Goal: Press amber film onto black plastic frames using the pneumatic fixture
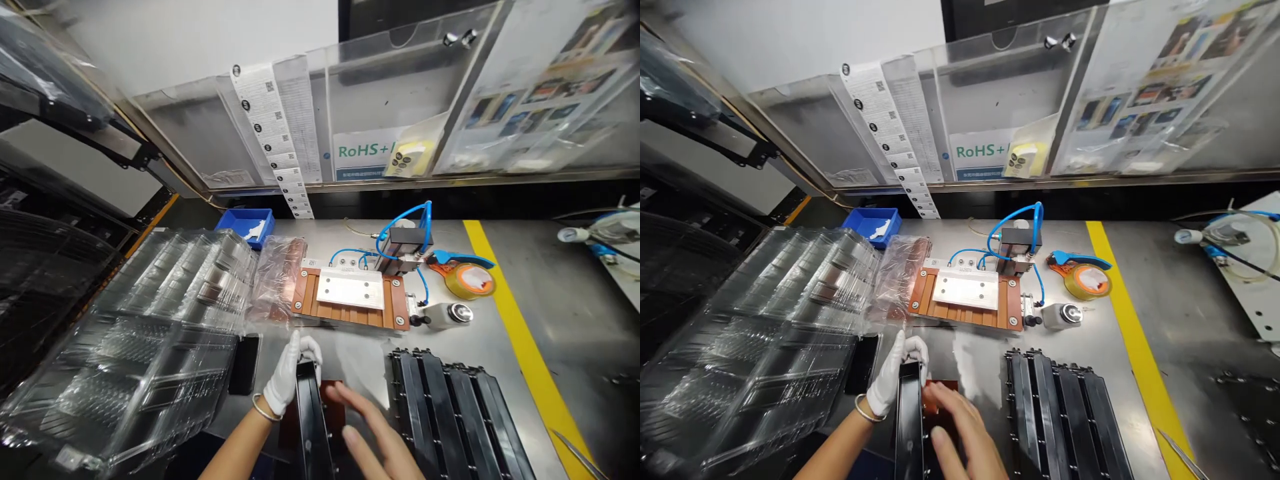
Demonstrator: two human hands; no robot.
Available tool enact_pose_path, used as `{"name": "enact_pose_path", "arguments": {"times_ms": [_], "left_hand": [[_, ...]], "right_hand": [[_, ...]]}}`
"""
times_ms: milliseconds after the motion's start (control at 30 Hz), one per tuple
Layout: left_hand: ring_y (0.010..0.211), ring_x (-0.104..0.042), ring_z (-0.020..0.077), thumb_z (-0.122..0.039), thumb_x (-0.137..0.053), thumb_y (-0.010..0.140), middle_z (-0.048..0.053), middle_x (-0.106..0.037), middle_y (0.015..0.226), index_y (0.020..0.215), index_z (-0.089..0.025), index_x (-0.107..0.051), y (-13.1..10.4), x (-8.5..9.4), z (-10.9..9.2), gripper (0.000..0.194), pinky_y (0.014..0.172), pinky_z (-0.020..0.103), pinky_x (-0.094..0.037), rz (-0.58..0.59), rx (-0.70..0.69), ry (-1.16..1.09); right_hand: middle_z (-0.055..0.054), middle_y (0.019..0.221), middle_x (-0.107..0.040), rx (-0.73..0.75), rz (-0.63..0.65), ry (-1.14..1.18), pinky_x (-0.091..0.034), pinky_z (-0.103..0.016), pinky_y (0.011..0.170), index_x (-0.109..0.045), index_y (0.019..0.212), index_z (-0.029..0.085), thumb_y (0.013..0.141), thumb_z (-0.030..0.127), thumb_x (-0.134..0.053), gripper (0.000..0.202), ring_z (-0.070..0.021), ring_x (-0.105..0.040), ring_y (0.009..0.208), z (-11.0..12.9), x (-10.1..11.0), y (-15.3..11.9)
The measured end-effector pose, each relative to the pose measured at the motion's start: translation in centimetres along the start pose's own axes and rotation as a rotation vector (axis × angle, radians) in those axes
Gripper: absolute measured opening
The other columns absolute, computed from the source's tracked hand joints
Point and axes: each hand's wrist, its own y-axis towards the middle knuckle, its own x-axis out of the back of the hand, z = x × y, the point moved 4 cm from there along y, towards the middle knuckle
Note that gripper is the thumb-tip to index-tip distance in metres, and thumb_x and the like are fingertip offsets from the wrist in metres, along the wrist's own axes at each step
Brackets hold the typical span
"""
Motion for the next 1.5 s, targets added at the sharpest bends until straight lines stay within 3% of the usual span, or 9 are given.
{"name": "enact_pose_path", "arguments": {"times_ms": [100, 200, 367, 500, 767, 900, 1100, 1267, 1500], "left_hand": [[0.062, -0.052, 0.0148, -0.073, -0.024, 0.089, 0.0, -0.055, 0.061, 0.067, -0.017, -0.058, -0.2, -1.0, 1.2, 0.069, 0.068, 0.029, -0.04, 0.026, 0.032, 0.013], [0.067, -0.05, 0.016, -0.077, -0.026, 0.085, 0.0, -0.053, 0.064, 0.066, -0.018, -0.057, -0.3, -1.2, 1.5, 0.069, 0.074, 0.031, -0.039, 0.009, 0.044, 0.026], [0.068, -0.049, 0.017, -0.078, -0.024, 0.085, 0.0, -0.053, 0.065, 0.066, -0.018, -0.058, -0.4, -1.2, 1.4, 0.071, 0.073, 0.032, -0.037, 0.007, 0.057, 0.051], [0.065, -0.049, 0.0167, -0.077, -0.018, 0.086, 0.0, -0.053, 0.064, 0.068, -0.019, -0.059, -0.6, -1.5, 1.4, 0.073, 0.07, 0.031, -0.038, 0.029, 0.076, 0.074], [0.072, -0.054, 0.0187, -0.071, -0.018, 0.09, 0.001, -0.061, 0.07, 0.072, -0.02, -0.064, -0.4, -2.0, 0.9, 0.071, 0.085, 0.037, -0.044, 0.068, 0.028, 0.198], [0.09, -0.058, 0.0247, -0.088, -0.036, 0.071, 0.005, -0.069, 0.085, 0.075, -0.022, -0.066, -1.2, -1.6, 0.9, 0.072, 0.098, 0.041, -0.042, 0.016, -0.034, 0.244], [0.067, -0.057, 0.0187, -0.061, -0.012, 0.095, 0.003, -0.061, 0.063, 0.063, -0.019, -0.06, -2.7, -3.1, 0.4, 0.071, 0.077, 0.036, -0.047, 0.125, -0.044, 0.292], [0.067, -0.06, 0.0184, -0.058, -0.02, 0.096, 0.004, -0.063, 0.067, 0.069, -0.018, -0.062, -3.1, -4.5, -1.2, 0.064, 0.072, 0.031, -0.045, 0.271, -0.113, 0.39], [0.064, -0.059, 0.0177, -0.057, -0.019, 0.096, 0.003, -0.061, 0.063, 0.064, -0.02, -0.059, -3.4, -5.2, -2.3, 0.063, 0.07, 0.03, -0.043, 0.384, -0.19, 0.521]], "right_hand": [[-0.007, 0.139, -0.059, 0.205, 0.182, -0.155, -0.034, -0.055, 0.115, -0.038, 0.144, 0.022, 0.093, 0.014, -0.039, 0.052, -0.0238, -0.043, 0.137, 2.5, -0.8, 2.5], [-0.011, 0.144, -0.053, 0.243, 0.213, -0.302, -0.033, -0.06, 0.115, -0.03, 0.145, 0.015, 0.085, 0.002, -0.032, 0.062, -0.0239, -0.038, 0.14, 2.9, -1.7, 3.3], [-0.013, 0.142, -0.054, 0.275, 0.268, -0.435, -0.033, -0.066, 0.112, -0.03, 0.144, 0.011, 0.08, -0.001, -0.034, 0.066, -0.0277, -0.034, 0.142, 2.4, -2.4, 2.4], [-0.009, 0.128, -0.066, 0.288, 0.195, -0.465, -0.032, -0.07, 0.111, -0.045, 0.134, 0.017, 0.083, 0.005, -0.044, 0.052, -0.0309, -0.049, 0.131, 2.5, -1.8, 2.5], [-0.005, 0.09, -0.073, 0.325, 0.119, -0.81, -0.042, -0.056, 0.105, -0.067, 0.087, 0.02, 0.082, 0.023, -0.069, 0.006, -0.0275, -0.064, 0.099, 2.8, -3.0, 5.1], [-0.006, 0.087, -0.07, 0.432, 0.156, -0.894, -0.052, -0.041, 0.085, -0.068, 0.076, 0.018, 0.084, 0.02, -0.063, 0.01, -0.0241, -0.063, 0.091, 3.1, -3.2, 5.2], [-0.001, 0.069, -0.068, 0.282, 0.324, -0.733, -0.05, -0.035, 0.076, -0.07, 0.065, 0.023, 0.072, 0.023, -0.07, 0.006, -0.0209, -0.064, 0.077, 3.5, -1.6, 2.2], [0.003, 0.071, -0.072, 0.133, 0.539, -0.574, -0.05, -0.025, 0.073, -0.073, 0.069, 0.026, 0.071, 0.016, -0.075, 0.011, -0.0171, -0.066, 0.079, 4.6, 1.4, 0.3], [0.006, 0.061, -0.067, 0.48, 0.766, -0.844, -0.042, -0.031, 0.058, -0.07, 0.061, 0.028, 0.066, 0.016, -0.081, 0.017, -0.0156, -0.06, 0.063, 4.2, 4.5, -2.3]]}}
